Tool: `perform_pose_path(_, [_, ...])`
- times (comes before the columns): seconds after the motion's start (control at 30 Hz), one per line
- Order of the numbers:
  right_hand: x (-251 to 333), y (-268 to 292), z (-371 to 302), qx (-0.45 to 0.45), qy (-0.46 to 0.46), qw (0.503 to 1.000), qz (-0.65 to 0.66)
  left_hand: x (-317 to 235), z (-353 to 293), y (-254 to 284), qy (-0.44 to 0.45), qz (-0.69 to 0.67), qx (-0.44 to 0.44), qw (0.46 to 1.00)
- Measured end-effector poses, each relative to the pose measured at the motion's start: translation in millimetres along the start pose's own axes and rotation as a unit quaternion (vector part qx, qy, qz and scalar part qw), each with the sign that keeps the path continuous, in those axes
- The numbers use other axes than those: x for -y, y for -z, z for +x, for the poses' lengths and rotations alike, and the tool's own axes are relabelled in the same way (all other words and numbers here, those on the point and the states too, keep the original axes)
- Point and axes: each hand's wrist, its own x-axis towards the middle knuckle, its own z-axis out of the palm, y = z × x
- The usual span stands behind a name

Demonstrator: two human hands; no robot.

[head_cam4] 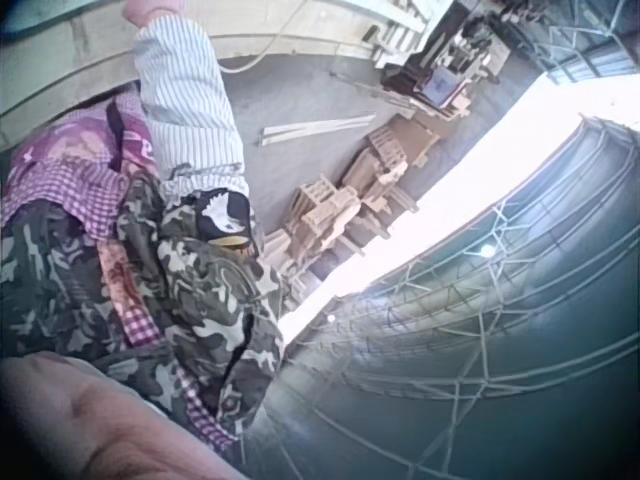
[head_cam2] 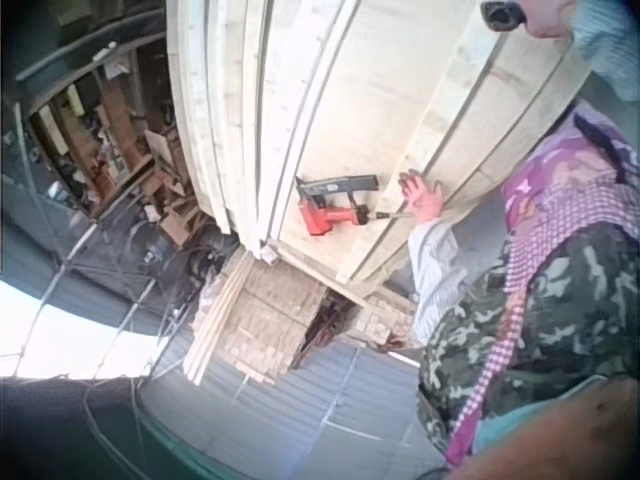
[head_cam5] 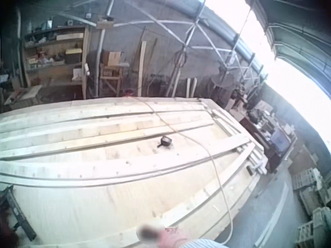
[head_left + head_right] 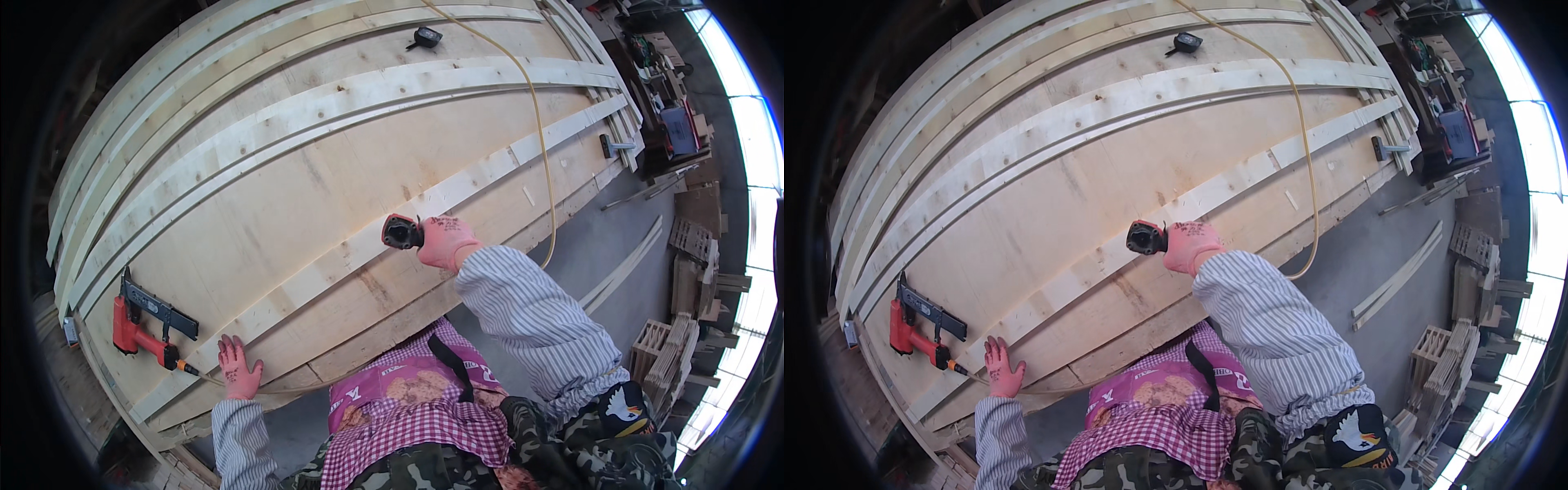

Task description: The person assembles a wooden structure by positioning planks on a workbench, tapping them with a hammer, and securing them with a pneumatic nail gun. They repeatedly adjust and fasten multiple planks to form a frame.

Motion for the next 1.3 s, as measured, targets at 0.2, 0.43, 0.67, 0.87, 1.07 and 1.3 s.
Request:
perform_pose_path(0.2, [-20.5, -10.0, -4.3, -0.002, 0.057, 0.998, 0.031, -89.4, 17.4, -10.4, 0.065, -0.011, -0.117, 0.991])
perform_pose_path(0.43, [-91.9, -3.1, -8.9, 0.027, 0.201, 0.977, 0.065, -308.4, 5.2, -42.7, -0.05, -0.103, -0.123, 0.986])
perform_pose_path(0.67, [-308.2, 67.0, 10.9, -0.105, 0.069, 0.991, 0.043, -377.9, -21.2, -47.8, 0.081, -0.132, -0.023, 0.988])
perform_pose_path(0.87, [-392.1, 107.5, 43.2, -0.121, 0.013, 0.981, 0.15, -402.6, -35.0, -53.7, 0.144, -0.165, -0.055, 0.974])
perform_pose_path(1.07, [-368.5, 118.9, 77.1, -0.034, -0.024, 0.96, 0.277, -427.5, -43.9, -54.5, 0.148, -0.185, -0.068, 0.969])
perform_pose_path(1.3, [-364.6, 118.3, 74.2, -0.064, -0.014, 0.964, 0.258, -418.8, -62.8, -55.9, 0.234, -0.251, -0.063, 0.937])
